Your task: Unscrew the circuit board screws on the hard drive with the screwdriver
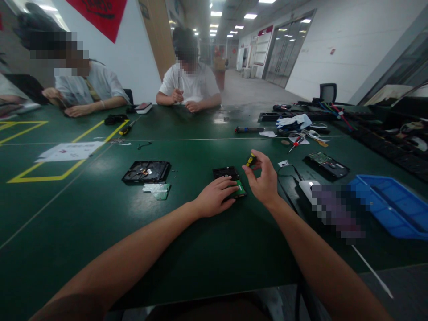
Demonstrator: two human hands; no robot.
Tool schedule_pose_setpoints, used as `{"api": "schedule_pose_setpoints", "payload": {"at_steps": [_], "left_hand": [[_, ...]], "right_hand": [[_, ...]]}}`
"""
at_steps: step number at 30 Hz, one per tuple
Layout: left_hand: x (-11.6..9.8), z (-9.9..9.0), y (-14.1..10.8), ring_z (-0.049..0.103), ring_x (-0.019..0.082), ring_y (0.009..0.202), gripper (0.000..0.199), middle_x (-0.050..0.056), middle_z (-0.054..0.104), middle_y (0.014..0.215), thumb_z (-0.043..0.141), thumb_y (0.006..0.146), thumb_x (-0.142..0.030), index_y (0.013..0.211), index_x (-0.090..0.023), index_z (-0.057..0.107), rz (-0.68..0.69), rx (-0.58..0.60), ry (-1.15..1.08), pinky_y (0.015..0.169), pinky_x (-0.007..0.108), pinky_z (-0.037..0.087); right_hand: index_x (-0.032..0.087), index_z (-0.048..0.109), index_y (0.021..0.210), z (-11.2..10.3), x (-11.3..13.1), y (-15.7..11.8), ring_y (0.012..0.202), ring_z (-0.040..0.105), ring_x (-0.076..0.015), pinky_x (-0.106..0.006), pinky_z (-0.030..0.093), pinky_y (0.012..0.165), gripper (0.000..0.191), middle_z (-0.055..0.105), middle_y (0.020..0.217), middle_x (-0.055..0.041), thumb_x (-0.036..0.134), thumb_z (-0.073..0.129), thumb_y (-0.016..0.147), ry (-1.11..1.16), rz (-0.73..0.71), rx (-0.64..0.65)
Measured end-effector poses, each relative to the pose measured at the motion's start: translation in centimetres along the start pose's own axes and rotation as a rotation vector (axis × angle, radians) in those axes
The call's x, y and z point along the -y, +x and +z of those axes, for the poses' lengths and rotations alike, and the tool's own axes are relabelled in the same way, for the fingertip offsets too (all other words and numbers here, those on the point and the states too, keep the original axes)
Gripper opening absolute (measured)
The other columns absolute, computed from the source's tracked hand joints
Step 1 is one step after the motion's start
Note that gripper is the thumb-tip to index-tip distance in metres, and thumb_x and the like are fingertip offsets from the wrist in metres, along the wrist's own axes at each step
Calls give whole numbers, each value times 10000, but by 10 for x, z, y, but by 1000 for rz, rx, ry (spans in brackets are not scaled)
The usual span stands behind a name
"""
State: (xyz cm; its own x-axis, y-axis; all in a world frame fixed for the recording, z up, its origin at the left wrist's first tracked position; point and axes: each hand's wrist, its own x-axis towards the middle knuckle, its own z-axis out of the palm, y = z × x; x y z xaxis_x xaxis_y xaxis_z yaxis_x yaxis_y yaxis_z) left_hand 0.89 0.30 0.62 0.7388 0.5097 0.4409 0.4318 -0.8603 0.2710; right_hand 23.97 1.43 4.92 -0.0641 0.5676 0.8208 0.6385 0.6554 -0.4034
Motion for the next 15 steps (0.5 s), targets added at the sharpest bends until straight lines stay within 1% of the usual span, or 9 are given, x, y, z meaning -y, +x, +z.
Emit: {"api": "schedule_pose_setpoints", "payload": {"at_steps": [4, 7, 11, 15], "left_hand": [[0, -1, 0, 481, 336, 1547, 439, 129, 636, 1500, 622, 1044, -358, 1460, -219, 606, 1, 9, 3, 1288, 589, 419], [-1, -2, 0, 485, 339, 1543, 440, 129, 635, 1500, 621, 1044, -360, 1460, -220, 606, -6, 16, 7, 1286, 591, 421], [-1, -2, 0, 485, 337, 1543, 439, 134, 638, 1496, 617, 1046, -358, 1459, -210, 606, 1, 3, 5, 1287, 585, 419], [0, -1, 0, 488, 339, 1539, 441, 134, 640, 1493, 618, 1047, -354, 1461, -203, 604, 4, 3, 10, 1284, 588, 420]], "right_hand": [[310, 526, 1497, -1, 1, 1, 1043, 700, -279, -476, 649, 831, 528, 679, 1354, -110, 364, 711, 1006, -16, 3, -9], [308, 517, 1514, -1, 2, 1, 1065, 700, -273, -476, 644, 880, 512, 675, 1360, -110, 315, 669, 1025, -6, -12, -5], [308, 479, 1558, 1, 2, 0, 1082, 710, -262, -487, 634, 943, 528, 661, 1419, -114, 261, 602, 1047, 26, -1, 8], [320, 487, 1549, 1, 0, -1, 1078, 705, -264, -477, 643, 896, 537, 664, 1401, -107, 284, 639, 1035, 19, 3, -4]]}}
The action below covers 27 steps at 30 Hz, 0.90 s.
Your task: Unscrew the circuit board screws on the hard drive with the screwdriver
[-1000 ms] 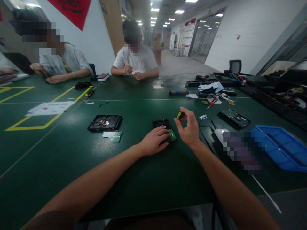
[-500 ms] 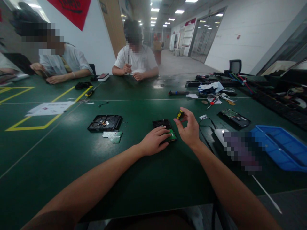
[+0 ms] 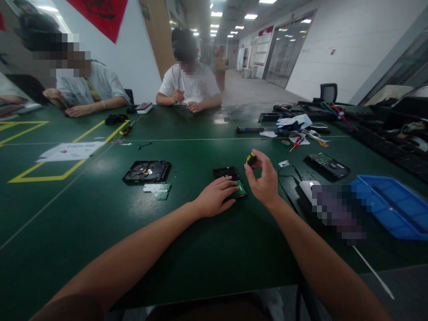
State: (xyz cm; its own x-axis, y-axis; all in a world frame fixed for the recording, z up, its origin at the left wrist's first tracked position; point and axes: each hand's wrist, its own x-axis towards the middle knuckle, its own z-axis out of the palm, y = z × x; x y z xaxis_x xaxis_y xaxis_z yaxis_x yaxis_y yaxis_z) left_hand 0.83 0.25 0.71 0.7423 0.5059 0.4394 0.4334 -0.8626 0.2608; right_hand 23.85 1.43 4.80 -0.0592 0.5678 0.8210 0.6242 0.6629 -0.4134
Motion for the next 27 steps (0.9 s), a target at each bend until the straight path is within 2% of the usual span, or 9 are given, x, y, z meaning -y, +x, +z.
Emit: {"api": "schedule_pose_setpoints", "payload": {"at_steps": [7, 11, 15, 22, 27], "left_hand": [[1, 1, 0, 486, 342, 1540, 443, 141, 639, 1490, 619, 1043, -354, 1460, -207, 606, 6, 2, -11, 1279, 592, 425], [1, 0, 0, 485, 342, 1542, 444, 140, 639, 1492, 622, 1040, -357, 1462, -220, 608, 1, -4, -16, 1276, 602, 427], [1, 0, 0, 481, 339, 1546, 439, 128, 634, 1502, 619, 1044, -364, 1458, -218, 608, 4, -2, -7, 1286, 589, 421], [0, -1, 0, 488, 336, 1540, 441, 140, 643, 1491, 628, 1037, -350, 1456, -215, 609, -5, 3, -11, 1283, 589, 424], [-1, -2, 0, 496, 335, 1534, 451, 136, 643, 1490, 634, 1032, -348, 1463, -220, 606, -12, 1, -15, 1280, 595, 424]], "right_hand": [[337, 518, 1517, -3, 2, 3, 1020, 684, -274, -495, 637, 855, 524, 680, 1273, -93, 314, 679, 1019, -53, -28, -18], [343, 465, 1585, -2, 2, 1, 1114, 711, -290, -524, 641, 941, 530, 669, 1402, -110, 300, 569, 1067, -1, -13, 20], [344, 390, 1647, 0, 1, -1, 1125, 734, -278, -530, 631, 1004, 569, 678, 1419, -104, 289, 499, 1092, 42, 23, 66], [338, 517, 1534, -5, 7, 4, 1081, 689, -283, -511, 636, 895, 500, 680, 1307, -99, 323, 634, 1048, -44, -25, 8], [362, 545, 1505, -6, 8, 6, 1046, 677, -276, -512, 627, 903, 493, 665, 1219, -82, 341, 675, 1030, -60, -22, 4]]}}
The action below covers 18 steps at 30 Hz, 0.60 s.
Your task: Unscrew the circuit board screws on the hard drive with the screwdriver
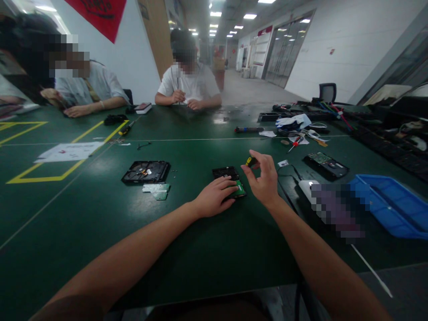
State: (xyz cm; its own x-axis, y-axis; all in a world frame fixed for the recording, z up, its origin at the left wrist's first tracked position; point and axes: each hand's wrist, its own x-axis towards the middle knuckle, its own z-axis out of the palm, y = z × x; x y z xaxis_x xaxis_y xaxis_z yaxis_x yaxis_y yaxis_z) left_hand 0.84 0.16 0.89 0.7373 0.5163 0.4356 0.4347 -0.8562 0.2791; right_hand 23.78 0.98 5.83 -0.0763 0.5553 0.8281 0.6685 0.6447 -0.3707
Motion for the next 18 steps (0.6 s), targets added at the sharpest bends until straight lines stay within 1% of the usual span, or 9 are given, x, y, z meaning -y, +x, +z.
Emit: {"api": "schedule_pose_setpoints", "payload": {"at_steps": [2, 3, 6, 8, 14, 16, 18], "left_hand": [[0, 0, 0, 493, 336, 1538, 446, 134, 642, 1492, 635, 1033, -349, 1459, -219, 610, 2, 0, 3, 1281, 595, 424], [0, 0, 0, 489, 336, 1540, 444, 133, 642, 1493, 635, 1032, -348, 1457, -220, 612, 5, 1, 5, 1282, 595, 424], [1, 0, 0, 485, 335, 1543, 439, 131, 644, 1492, 629, 1036, -346, 1455, -216, 613, 8, 2, 13, 1285, 589, 422], [1, 0, 0, 486, 336, 1541, 439, 133, 645, 1490, 627, 1039, -349, 1453, -204, 613, 12, 4, 21, 1288, 580, 421], [1, 1, 0, 497, 332, 1535, 428, 128, 642, 1493, 621, 1046, -354, 1450, -215, 614, 8, -5, 17, 1288, 586, 421], [1, 1, -1, 491, 334, 1539, 434, 128, 639, 1497, 624, 1044, -359, 1454, -216, 611, 8, -1, 19, 1287, 589, 420], [1, 1, -1, 485, 336, 1544, 439, 130, 638, 1499, 625, 1044, -361, 1456, -212, 609, 7, 4, 20, 1289, 587, 418]], "right_hand": [[367, 538, 1521, 1, -2, -1, 1067, 681, -283, -531, 625, 932, 484, 672, 1230, -85, 323, 634, 1049, -5, -1, -1], [366, 518, 1545, 2, -3, -2, 1088, 685, -288, -542, 624, 947, 496, 676, 1267, -93, 314, 609, 1060, 2, 2, 1], [353, 414, 1633, 4, -7, -4, 1146, 704, -294, -552, 630, 977, 562, 668, 1398, -113, 290, 533, 1087, 63, 26, 27], [343, 379, 1656, 5, -8, -5, 1152, 717, -289, -547, 632, 989, 582, 673, 1416, -113, 282, 512, 1093, 98, 44, 42], [348, 470, 1598, 5, -6, -4, 1107, 709, -296, -550, 652, 939, 570, 695, 1358, -103, 328, 623, 1048, 19, 2, 24], [354, 454, 1612, 6, -6, -5, 1113, 720, -293, -547, 651, 956, 574, 685, 1405, -103, 314, 597, 1057, 38, 16, 37], [347, 405, 1648, 8, -8, -6, 1133, 736, -288, -531, 648, 984, 600, 671, 1452, -112, 302, 561, 1069, 86, 46, 62]]}}
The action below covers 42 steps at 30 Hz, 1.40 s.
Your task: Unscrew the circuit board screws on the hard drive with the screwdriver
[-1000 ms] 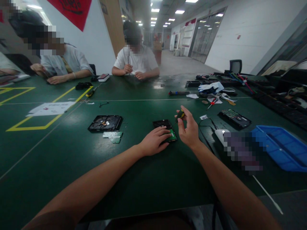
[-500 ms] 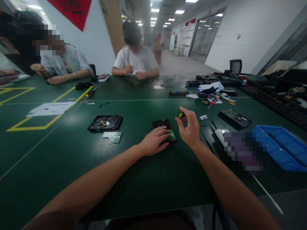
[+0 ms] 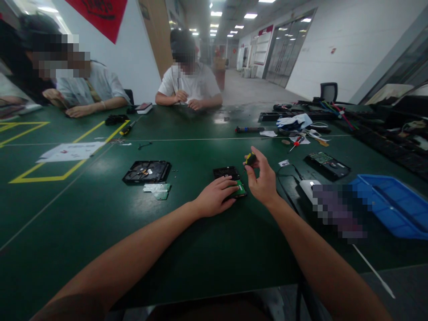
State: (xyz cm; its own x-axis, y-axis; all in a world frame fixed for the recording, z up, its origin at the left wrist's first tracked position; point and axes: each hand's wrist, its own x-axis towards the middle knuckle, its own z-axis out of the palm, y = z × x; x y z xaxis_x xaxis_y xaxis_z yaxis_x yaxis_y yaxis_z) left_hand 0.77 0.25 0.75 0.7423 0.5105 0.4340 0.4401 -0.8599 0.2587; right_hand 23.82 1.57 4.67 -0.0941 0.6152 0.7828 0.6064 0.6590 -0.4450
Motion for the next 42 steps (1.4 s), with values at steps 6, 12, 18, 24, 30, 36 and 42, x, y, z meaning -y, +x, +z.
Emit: {"api": "schedule_pose_setpoints", "payload": {"at_steps": [6, 12, 18, 24, 30, 36, 42], "left_hand": [[0, 0, 0, 487, 336, 1542, 431, 134, 644, 1492, 623, 1045, -348, 1451, -201, 612, 0, -4, -2, 1291, 574, 419], [-1, 0, 0, 500, 339, 1530, 435, 134, 644, 1492, 626, 1043, -341, 1454, -203, 610, -1, -10, -7, 1291, 583, 418], [0, 1, 0, 498, 345, 1530, 436, 138, 640, 1496, 630, 1040, -343, 1448, -187, 614, 8, -7, 2, 1290, 579, 419], [0, 1, 0, 499, 348, 1531, 431, 138, 640, 1493, 630, 1039, -341, 1446, -198, 615, 7, -13, 2, 1280, 591, 430], [1, 2, -1, 494, 341, 1536, 437, 141, 643, 1490, 632, 1040, -345, 1453, -204, 611, 10, -22, -6, 1279, 593, 429], [1, 1, 0, 495, 340, 1534, 440, 144, 642, 1490, 638, 1036, -338, 1452, -197, 612, 14, -11, -7, 1282, 586, 427], [0, 1, 0, 503, 342, 1527, 428, 138, 646, 1486, 630, 1041, -345, 1441, -194, 614, 16, -26, 0, 1281, 582, 431]], "right_hand": [[321, 398, 1650, 1, -2, -1, 1155, 743, -279, -499, 649, 994, 596, 662, 1474, -122, 312, 552, 1074, 54, 27, 28], [350, 476, 1583, -1, 1, 2, 1123, 713, -289, -498, 653, 920, 573, 671, 1437, -94, 348, 652, 1037, -14, -25, -11], [342, 533, 1520, -5, 4, 5, 1034, 703, -267, -477, 644, 868, 517, 701, 1277, -83, 331, 687, 1026, -59, -43, -51], [347, 462, 1597, -3, 3, 2, 1082, 727, -262, -496, 633, 963, 542, 688, 1410, -95, 283, 585, 1074, -8, -3, -13], [326, 450, 1607, -2, 4, 1, 1135, 732, -278, -505, 644, 970, 554, 688, 1406, -110, 294, 580, 1069, 37, 9, 5], [364, 447, 1619, -2, 2, 3, 1163, 728, -299, -553, 647, 989, 577, 673, 1450, -94, 290, 581, 1063, -2, -25, 8], [382, 393, 1660, 0, -2, 1, 1191, 745, -281, -524, 639, 1039, 605, 656, 1510, -72, 273, 532, 1082, 60, 4, 70]]}}
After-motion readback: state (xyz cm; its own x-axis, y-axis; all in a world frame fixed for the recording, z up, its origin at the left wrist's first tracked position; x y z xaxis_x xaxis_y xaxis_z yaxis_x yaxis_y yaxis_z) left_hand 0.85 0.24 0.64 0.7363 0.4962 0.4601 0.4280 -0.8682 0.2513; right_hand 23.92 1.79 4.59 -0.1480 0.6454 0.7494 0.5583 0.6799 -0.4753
